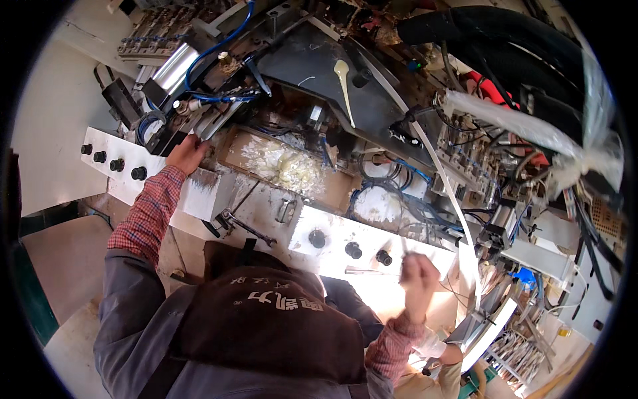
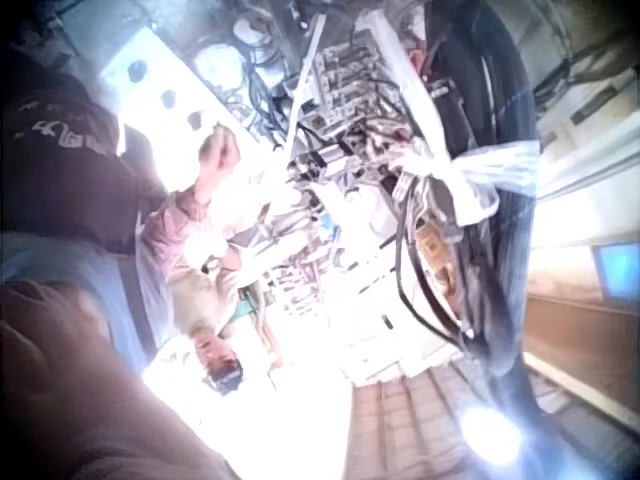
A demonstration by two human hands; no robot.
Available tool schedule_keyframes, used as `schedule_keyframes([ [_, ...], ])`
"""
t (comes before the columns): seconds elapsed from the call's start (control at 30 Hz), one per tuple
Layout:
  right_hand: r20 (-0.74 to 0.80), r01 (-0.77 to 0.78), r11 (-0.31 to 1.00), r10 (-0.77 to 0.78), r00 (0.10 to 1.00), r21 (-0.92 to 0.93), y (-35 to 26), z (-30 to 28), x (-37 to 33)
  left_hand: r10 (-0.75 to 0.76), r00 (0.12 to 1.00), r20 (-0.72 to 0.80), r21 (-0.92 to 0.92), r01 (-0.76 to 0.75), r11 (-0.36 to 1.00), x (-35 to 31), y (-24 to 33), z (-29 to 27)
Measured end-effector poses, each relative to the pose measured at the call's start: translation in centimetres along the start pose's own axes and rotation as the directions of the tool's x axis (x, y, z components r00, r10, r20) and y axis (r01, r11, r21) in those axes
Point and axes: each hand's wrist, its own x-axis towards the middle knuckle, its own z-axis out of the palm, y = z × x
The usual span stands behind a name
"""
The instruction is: The person uses a wrench to tighten bolts on a machine component, then moves to a computer station to operate a mouse and keyboard. The person also handles a white sheet of material, placing it on a conveyor belt.
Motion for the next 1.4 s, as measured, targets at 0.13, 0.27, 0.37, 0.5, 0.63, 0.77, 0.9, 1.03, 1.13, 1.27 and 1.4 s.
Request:
schedule_keyframes([
  [0.13,0.427,0.119,0.993,-0.105,0.898,-0.006,0.4,6.9,5.1,0.08,0.986,-0.144,0.089,-0.067,0.994,0.0,-1.3,0.7],
  [0.27,0.639,0.5,0.839,-0.267,0.721,-0.213,1.1,13.8,10.6,0.116,0.977,-0.178,0.051,-0.108,0.993,-0.5,0.2,-0.1],
  [0.37,0.701,0.592,0.782,-0.311,0.641,-0.194,3.5,17.6,13.4,0.143,0.955,-0.26,0.063,-0.131,0.989,0.1,-1.4,1.5],
  [0.5,0.774,0.567,0.789,-0.198,0.602,-0.239,4.9,20.3,15.1,0.18,0.91,-0.374,0.143,-0.135,0.981,0.2,-1.7,2.2],
  [0.63,0.757,0.59,0.772,-0.234,0.61,-0.237,9.2,21.4,16.3,0.126,0.936,-0.328,0.152,-0.079,0.985,-0.5,-0.2,0.6],
  [0.77,0.801,0.39,0.903,-0.096,0.59,-0.179,12.5,20.6,17.8,-0.041,0.995,-0.093,0.055,0.046,0.997,0.0,0.1,0.3],
  [0.9,0.822,0.03,0.975,0.17,0.543,-0.221,12.9,18.5,18.8,-0.14,0.988,0.067,0.002,0.14,0.99,-0.4,1.9,-1.4],
  [1.03,0.824,-0.049,0.975,0.21,0.526,-0.218,13.0,17.9,19.4,-0.095,0.995,0.019,0.004,0.095,0.995,0.1,-0.5,0.1],
  [1.13,0.846,-0.074,0.98,0.199,0.495,-0.187,15.1,17.6,20.5,-0.065,0.998,-0.021,0.077,0.066,0.995,0.4,-0.1,0.1],
  [1.27,0.846,-0.148,0.967,0.254,0.468,-0.208,15.1,17.7,21.1,-0.102,0.994,-0.048,0.132,0.107,0.985,-0.3,1.3,-0.7],
  [1.4,0.861,-0.089,0.977,0.215,0.461,-0.196,16.0,17.3,21.9,-0.099,0.992,-0.077,0.146,0.11,0.983,-0.2,1.0,-0.7],
])
